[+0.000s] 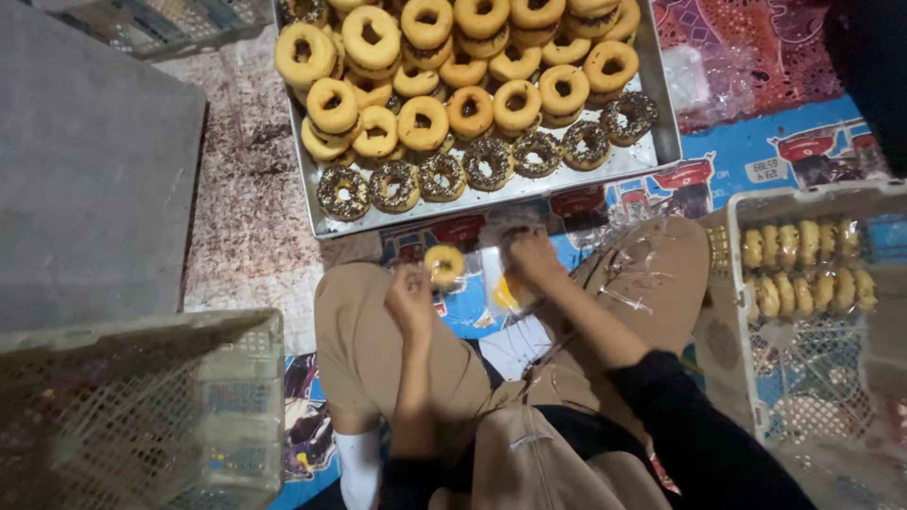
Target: The person sits on the floor and repeatedly picks donuts from a metal tray, places them into small plastic bags, and arranges the sealed bags in a white crate. The process is continuous and repetitive throughout the clip.
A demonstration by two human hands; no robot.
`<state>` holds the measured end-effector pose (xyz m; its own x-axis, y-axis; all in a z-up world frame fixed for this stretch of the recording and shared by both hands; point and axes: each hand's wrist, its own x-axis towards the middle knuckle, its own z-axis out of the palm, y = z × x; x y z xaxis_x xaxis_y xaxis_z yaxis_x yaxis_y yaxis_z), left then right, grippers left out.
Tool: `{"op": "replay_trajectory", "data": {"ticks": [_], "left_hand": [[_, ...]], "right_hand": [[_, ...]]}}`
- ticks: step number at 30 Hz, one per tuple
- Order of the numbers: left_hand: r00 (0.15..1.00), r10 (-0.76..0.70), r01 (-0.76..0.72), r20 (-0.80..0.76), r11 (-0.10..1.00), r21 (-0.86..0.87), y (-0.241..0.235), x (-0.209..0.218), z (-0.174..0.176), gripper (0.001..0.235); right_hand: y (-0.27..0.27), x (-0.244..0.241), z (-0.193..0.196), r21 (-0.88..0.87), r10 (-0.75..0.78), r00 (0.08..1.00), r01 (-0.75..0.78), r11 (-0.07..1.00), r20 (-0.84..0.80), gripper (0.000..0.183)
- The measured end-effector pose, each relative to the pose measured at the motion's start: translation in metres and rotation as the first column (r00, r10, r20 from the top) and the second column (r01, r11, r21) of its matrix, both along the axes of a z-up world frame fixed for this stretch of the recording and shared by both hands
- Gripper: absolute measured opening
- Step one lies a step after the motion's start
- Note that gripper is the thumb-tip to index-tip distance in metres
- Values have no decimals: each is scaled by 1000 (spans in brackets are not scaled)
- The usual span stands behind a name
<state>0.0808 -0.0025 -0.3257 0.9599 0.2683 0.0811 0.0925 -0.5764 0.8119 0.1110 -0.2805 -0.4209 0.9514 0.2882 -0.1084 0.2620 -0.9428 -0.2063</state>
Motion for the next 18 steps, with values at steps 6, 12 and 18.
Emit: {"op": "replay_trajectory", "data": {"ticks": [6, 12, 18], "left_hand": [[976, -177, 114, 128, 911, 396, -66, 38, -47, 43], [707, -578, 451, -407, 812, -370, -120, 11, -13, 40], [680, -647, 596, 345, 762, 254, -124, -59, 74, 34]], "right_hand": [[11, -6, -2, -135, 232, 967, -218, 967, 101, 15], [6, -49, 106, -14, 142, 988, -142, 990, 56, 20], [25, -77, 237, 241, -179, 964, 129, 962, 195, 87]]}}
